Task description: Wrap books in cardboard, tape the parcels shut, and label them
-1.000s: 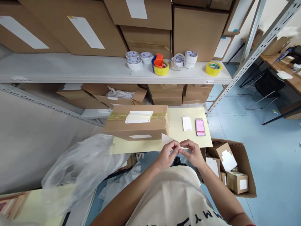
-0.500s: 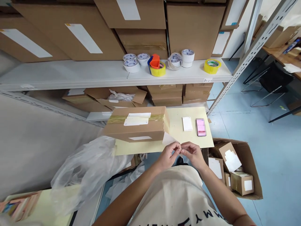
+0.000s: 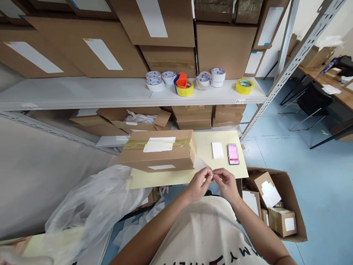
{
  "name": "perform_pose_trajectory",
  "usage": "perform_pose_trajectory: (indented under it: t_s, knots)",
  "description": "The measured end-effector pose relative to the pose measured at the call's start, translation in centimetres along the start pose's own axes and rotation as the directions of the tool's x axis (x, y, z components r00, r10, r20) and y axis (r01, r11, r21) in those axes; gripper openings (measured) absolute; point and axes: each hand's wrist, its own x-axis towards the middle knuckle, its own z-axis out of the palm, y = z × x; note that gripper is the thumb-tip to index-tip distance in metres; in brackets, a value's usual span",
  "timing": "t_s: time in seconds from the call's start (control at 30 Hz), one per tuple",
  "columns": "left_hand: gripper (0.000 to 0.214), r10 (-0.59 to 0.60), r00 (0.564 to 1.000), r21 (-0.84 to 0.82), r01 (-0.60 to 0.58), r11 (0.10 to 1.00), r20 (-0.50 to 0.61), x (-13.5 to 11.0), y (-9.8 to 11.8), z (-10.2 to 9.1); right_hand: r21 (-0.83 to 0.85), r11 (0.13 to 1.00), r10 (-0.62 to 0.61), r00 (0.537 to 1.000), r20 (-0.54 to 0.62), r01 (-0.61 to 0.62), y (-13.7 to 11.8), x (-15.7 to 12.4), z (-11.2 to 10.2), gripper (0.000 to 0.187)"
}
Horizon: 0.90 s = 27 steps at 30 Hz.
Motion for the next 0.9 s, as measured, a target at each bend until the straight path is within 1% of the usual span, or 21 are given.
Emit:
perform_pose_trajectory:
  t_s: [0.13,0.23,0.33,0.4,0.47,0.53,0.6,0.77,0.83,0.9]
  knots:
    - [0.026,-0.006,1.000,0.001,0.006,1.000,0.000,0.2,0.1,0.2,-0.084,0.996,-0.018,0.999,-0.032,0.015,0.3,-0.3,0.1,0.023]
    - [0.024,-0.018,1.000,-0.005,0.018,1.000,-0.009,0.1,0.1,0.2,-0.095,0.995,-0.013,0.999,-0.048,0.008,0.6,-0.4,0.2,0.024]
    - [0.025,-0.043,0.998,-0.031,0.041,0.999,-0.056,0.1,-0.3,0.1,-0.081,0.997,0.000,0.998,-0.059,-0.004,0.9,-0.5,0.3,0.025]
    - [0.028,-0.080,0.993,-0.081,0.073,0.994,-0.088,0.0,-0.9,0.1,-0.058,0.998,0.017,0.997,-0.069,-0.021,1.0,-0.5,0.5,0.027]
    - [0.033,-0.137,0.983,-0.170,0.115,0.979,-0.123,0.0,-1.5,0.1,-0.029,0.999,0.035,0.995,-0.091,-0.038,1.0,-0.5,0.6,0.028]
    - [0.038,-0.202,0.964,-0.282,0.147,0.948,-0.174,0.1,-1.9,0.2,-0.015,0.999,0.041,0.992,-0.123,-0.044,1.0,-0.4,0.7,0.029]
    - [0.041,-0.239,0.948,-0.363,0.151,0.920,-0.210,0.0,-2.0,0.2,-0.027,0.999,0.024,0.989,-0.146,-0.028,0.9,-0.3,0.9,0.028]
    - [0.049,-0.212,0.960,-0.439,0.113,0.892,-0.185,-0.3,-1.3,0.3,-0.078,0.996,-0.056,0.988,-0.144,0.046,0.4,0.1,1.8,0.026]
    - [0.052,-0.198,0.961,-0.437,0.096,0.895,-0.195,-0.4,-1.1,0.4,-0.094,0.994,-0.077,0.985,-0.152,0.063,0.2,0.2,2.0,0.025]
    - [0.045,-0.197,0.952,-0.392,0.093,0.915,-0.234,-0.5,-1.1,0.4,-0.107,0.991,-0.100,0.984,-0.147,0.085,0.0,0.2,2.2,0.023]
